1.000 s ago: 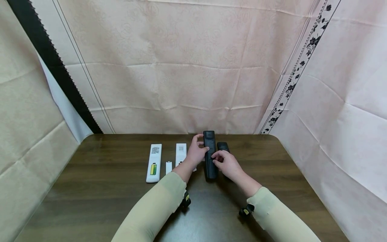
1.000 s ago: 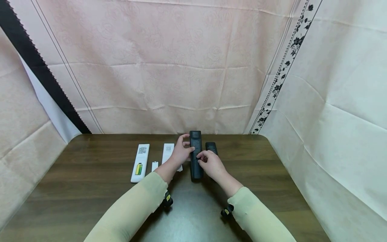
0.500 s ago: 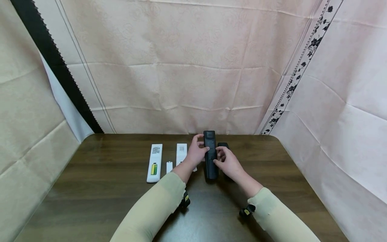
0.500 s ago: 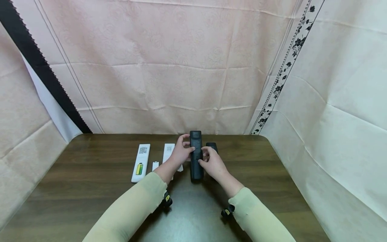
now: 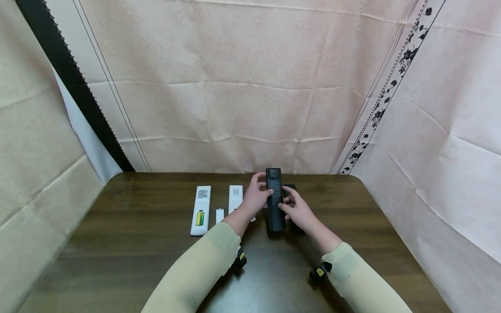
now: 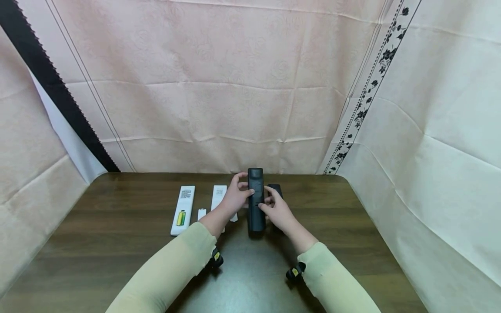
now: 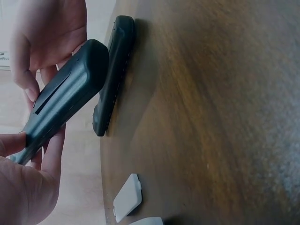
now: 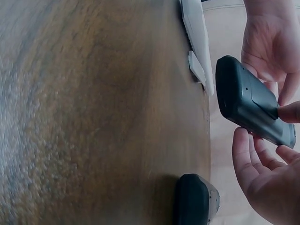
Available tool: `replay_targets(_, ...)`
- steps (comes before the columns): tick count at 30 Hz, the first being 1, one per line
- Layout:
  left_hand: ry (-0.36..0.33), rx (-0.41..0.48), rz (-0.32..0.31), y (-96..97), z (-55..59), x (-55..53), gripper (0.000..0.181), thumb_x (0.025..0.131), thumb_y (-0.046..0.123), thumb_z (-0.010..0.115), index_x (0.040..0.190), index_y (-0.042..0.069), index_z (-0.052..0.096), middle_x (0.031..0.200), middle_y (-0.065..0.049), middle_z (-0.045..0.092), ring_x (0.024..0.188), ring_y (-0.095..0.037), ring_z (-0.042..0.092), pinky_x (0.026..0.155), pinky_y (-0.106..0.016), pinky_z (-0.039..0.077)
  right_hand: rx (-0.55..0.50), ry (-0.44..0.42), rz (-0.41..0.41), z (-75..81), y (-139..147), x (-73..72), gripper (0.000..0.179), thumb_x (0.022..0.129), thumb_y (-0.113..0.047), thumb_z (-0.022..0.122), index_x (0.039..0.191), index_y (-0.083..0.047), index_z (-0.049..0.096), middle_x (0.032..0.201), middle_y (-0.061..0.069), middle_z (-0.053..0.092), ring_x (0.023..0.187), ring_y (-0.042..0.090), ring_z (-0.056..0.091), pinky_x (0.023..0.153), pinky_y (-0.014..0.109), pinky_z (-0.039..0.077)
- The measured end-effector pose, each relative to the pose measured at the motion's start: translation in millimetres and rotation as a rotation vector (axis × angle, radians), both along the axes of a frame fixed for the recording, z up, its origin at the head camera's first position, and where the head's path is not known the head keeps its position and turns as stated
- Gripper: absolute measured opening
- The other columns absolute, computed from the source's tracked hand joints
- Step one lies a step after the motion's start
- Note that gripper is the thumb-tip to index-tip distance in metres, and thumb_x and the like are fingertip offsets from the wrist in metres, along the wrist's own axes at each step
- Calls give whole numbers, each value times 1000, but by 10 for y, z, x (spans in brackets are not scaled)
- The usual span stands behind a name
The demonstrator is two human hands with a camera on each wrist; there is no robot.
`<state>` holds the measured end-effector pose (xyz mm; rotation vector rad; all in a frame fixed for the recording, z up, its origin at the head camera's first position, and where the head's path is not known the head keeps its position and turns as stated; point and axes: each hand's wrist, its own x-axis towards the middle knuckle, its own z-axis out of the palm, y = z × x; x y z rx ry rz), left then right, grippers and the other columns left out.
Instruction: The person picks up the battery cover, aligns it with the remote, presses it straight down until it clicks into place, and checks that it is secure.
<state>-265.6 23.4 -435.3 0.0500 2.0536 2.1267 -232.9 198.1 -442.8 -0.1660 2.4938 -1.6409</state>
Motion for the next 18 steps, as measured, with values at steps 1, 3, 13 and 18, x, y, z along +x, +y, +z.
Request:
replay_targets(1,-2,1,0,-3,3,-1,56,98,12,62,143,34,39,132,-10,54,98,-30,66,69,-41,58,-6,-6,4,47,-11,23,62,98,-15,60,154,-15,31,115,19,55,92,28,61,76,50,55)
replay_targets(3,-3,0,2,-10,8,-3,56,98,12,62,143,35,38,132,-11,54,98,-30,66,69,-41,58,-12,-22,10,141,-37,67,63,98,-13,60,154,-13,31,114,20,55,93,30,61,78,52,55)
replay_targets(13,13,-27,21,-17,15,-2,56,97,12,64,142,34,38,132,-10,53,97,-30,66,70,-42,58,1,-9,19,345,-111,218,61,99,-11,58,153,-9,31,113,21,56,89,30,61,82,56,53)
replay_targets(18,17,-34,25,-8,10,13,57,97,10,63,143,34,38,132,-10,54,96,-29,67,69,-41,58,1,-1,22,313,-98,212,61,99,-11,59,153,-10,32,112,20,56,90,29,61,82,56,53)
